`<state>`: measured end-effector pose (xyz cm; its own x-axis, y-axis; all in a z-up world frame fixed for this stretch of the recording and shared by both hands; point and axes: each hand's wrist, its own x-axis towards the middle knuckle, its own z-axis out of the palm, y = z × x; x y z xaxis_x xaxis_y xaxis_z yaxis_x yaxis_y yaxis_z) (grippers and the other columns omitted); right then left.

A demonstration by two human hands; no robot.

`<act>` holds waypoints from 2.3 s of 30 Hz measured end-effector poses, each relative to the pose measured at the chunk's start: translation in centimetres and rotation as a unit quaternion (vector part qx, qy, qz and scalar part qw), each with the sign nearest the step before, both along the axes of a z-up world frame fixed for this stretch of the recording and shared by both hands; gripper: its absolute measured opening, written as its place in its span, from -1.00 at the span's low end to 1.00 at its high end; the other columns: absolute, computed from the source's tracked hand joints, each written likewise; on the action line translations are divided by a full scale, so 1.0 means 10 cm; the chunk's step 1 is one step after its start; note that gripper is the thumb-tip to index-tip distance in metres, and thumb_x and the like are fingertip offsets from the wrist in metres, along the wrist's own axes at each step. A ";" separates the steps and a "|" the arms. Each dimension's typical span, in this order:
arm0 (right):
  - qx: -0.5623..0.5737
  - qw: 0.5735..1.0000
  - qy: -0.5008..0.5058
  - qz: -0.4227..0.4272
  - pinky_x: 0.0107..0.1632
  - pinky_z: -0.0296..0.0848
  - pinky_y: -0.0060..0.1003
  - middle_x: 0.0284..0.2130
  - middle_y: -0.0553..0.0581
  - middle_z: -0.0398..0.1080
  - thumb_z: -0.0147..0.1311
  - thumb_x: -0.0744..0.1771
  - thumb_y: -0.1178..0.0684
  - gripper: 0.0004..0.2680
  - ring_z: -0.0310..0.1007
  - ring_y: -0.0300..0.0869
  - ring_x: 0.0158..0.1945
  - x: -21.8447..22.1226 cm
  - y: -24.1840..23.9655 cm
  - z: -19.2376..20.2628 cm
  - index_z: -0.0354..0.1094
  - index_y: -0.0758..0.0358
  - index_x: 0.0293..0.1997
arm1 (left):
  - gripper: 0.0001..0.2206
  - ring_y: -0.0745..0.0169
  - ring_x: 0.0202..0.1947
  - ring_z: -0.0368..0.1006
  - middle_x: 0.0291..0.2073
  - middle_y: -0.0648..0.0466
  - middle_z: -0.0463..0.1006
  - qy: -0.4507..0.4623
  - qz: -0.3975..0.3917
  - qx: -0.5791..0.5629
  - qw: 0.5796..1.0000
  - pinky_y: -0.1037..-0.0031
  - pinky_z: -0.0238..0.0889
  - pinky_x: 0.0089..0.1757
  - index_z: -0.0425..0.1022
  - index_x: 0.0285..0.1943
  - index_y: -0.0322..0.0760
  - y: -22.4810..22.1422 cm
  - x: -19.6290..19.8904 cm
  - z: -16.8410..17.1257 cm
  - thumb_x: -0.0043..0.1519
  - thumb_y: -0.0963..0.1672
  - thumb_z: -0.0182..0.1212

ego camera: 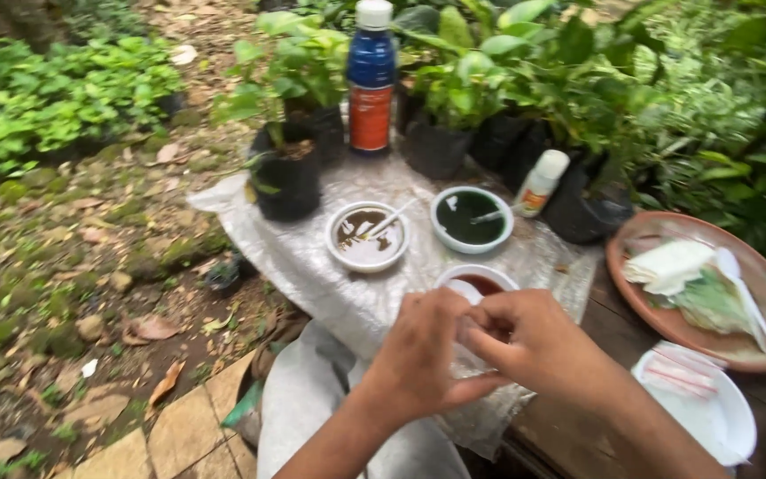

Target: The person uses a white spoon to transfer a reddish liquid from a white bowl into a small clear measuring cup, then pours the contents of the cup back into the bowl while stirring.

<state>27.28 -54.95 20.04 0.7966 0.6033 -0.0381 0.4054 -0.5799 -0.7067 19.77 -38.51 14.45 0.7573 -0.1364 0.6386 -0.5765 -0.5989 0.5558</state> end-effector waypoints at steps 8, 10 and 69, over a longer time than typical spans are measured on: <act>-0.110 0.984 -0.110 -0.085 -0.14 0.36 -0.26 -0.30 -0.11 0.53 0.22 0.30 -0.14 -0.87 0.42 -0.23 -0.25 0.66 -0.35 0.14 0.47 -0.01 -0.26 | -0.31 0.28 -0.36 0.23 -0.29 0.10 0.26 0.210 0.093 -0.098 0.968 0.51 0.32 -0.37 0.13 0.07 -0.24 0.32 0.31 -0.21 -0.01 0.12 0.47; -0.279 0.959 -0.005 -0.042 0.01 0.46 -0.21 -0.07 -0.03 0.59 0.25 0.28 -0.20 -0.78 0.56 -0.17 0.00 0.74 -0.39 0.19 0.48 0.01 -0.12 | -0.34 0.28 -0.32 0.23 -0.31 0.09 0.30 0.221 0.116 -0.087 0.964 0.49 0.26 -0.23 0.20 0.07 -0.24 0.36 0.40 -0.34 0.04 0.21 0.30; -0.359 0.929 0.082 -0.028 -0.23 0.61 -0.18 -0.43 0.29 0.63 0.24 0.28 0.07 -0.89 0.70 0.01 -0.38 0.96 -0.54 0.07 0.60 0.27 -0.25 | -0.40 0.04 -0.29 0.44 -0.34 -0.01 0.48 0.133 0.042 -0.145 0.980 0.31 0.17 -0.14 0.42 -0.05 -0.19 0.22 0.76 -0.79 -0.10 0.19 0.38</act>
